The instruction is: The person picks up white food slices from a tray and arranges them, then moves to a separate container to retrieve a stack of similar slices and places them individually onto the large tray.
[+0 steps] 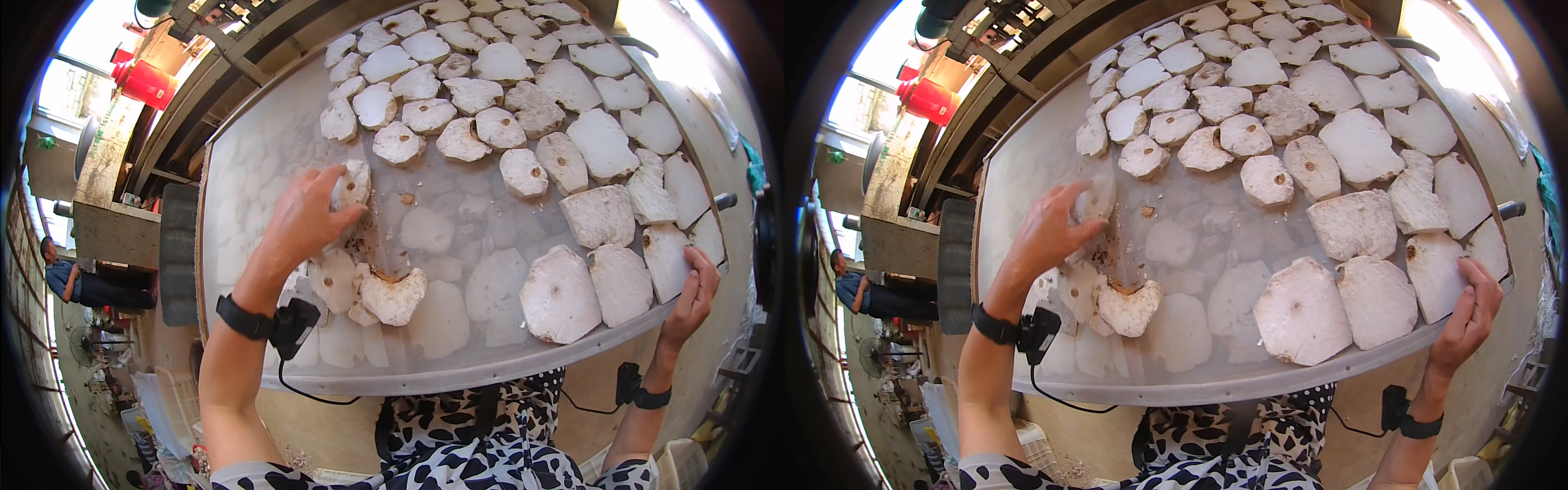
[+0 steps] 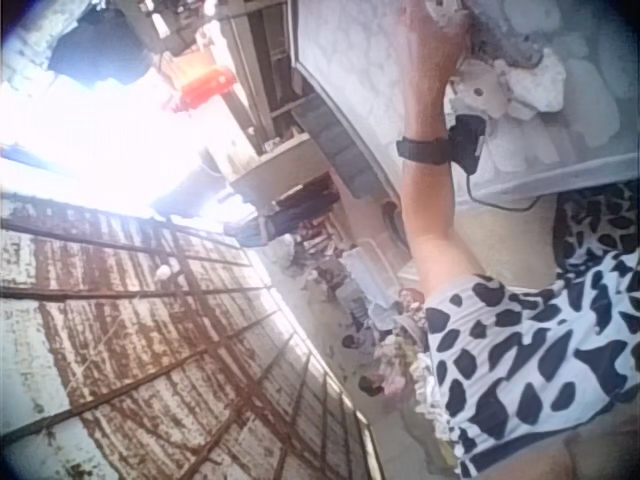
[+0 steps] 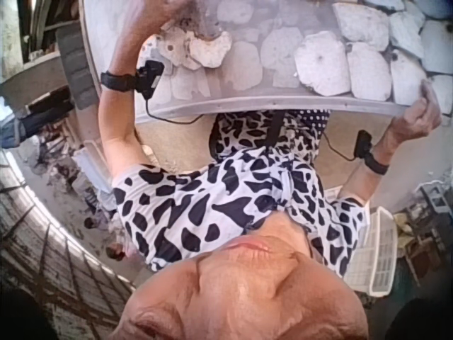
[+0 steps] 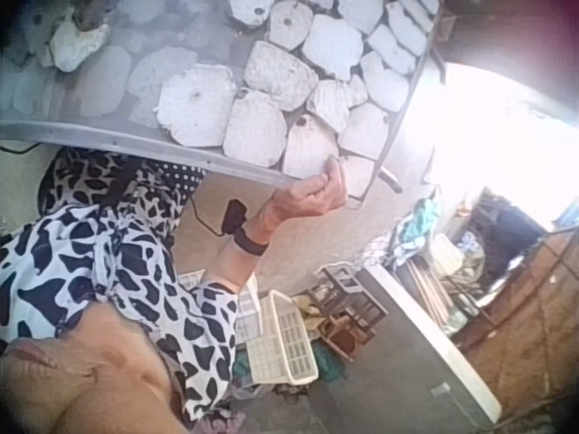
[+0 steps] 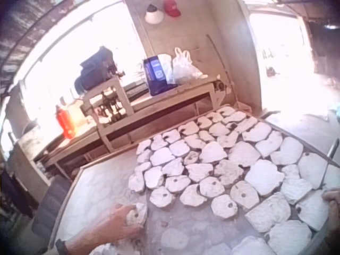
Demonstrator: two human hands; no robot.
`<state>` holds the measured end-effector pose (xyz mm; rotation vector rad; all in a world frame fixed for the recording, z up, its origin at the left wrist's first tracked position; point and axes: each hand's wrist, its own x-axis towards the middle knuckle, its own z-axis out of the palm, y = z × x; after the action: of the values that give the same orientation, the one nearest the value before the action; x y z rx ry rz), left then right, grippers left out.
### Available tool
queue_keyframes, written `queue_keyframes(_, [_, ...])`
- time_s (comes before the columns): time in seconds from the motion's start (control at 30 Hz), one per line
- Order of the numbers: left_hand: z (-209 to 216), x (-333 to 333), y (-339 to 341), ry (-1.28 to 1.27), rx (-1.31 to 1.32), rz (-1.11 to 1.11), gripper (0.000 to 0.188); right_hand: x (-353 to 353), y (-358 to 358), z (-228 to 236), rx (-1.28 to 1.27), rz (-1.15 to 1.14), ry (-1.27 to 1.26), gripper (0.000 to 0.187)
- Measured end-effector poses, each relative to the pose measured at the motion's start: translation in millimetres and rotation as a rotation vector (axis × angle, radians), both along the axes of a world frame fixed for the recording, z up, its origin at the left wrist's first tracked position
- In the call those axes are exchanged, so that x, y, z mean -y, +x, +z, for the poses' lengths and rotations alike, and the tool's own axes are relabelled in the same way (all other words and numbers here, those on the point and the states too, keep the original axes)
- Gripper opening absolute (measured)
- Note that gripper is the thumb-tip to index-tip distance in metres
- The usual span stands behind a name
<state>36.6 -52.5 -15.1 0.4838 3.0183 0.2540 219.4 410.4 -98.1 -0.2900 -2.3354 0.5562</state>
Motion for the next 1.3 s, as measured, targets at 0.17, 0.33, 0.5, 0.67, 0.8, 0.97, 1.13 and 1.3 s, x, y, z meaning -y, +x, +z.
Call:
queue_keyframes(0.17, [-6,7,-3,0.093,-0.018,0.065,0.049,1,0,2,-0.002,0.009,-0.001,0.029])
queue_keyframes(0.33, [-17,0,-24,0.151,-0.092,0.106,0.049,1,-1,1,0.006,0.013,-0.002,0.030])
queue_keyframes(0.5, [-26,-2,-29,0.159,-0.167,0.079,0.047,-1,1,1,0.014,0.004,0.013,0.030])
queue_keyframes(0.67, [-25,-2,-37,0.111,-0.125,0.097,0.049,-1,0,2,0.021,0.006,0.023,0.030])
queue_keyframes(0.8, [-24,9,-23,0.214,-0.193,0.046,0.054,1,-1,2,0.023,-0.001,0.013,0.030])
queue_keyframes(0.97, [-8,37,-17,0.095,0.063,0.288,0.056,-1,0,2,0.011,-0.006,0.004,0.030])
queue_keyframes(1.13, [-28,50,-65,0.386,0.009,0.312,0.062,0,-1,2,0.025,-0.004,0.020,0.030])
queue_keyframes(1.3, [-29,37,-100,0.311,-0.241,0.215,0.056,2,-1,2,0.009,0.008,0.019,0.029])
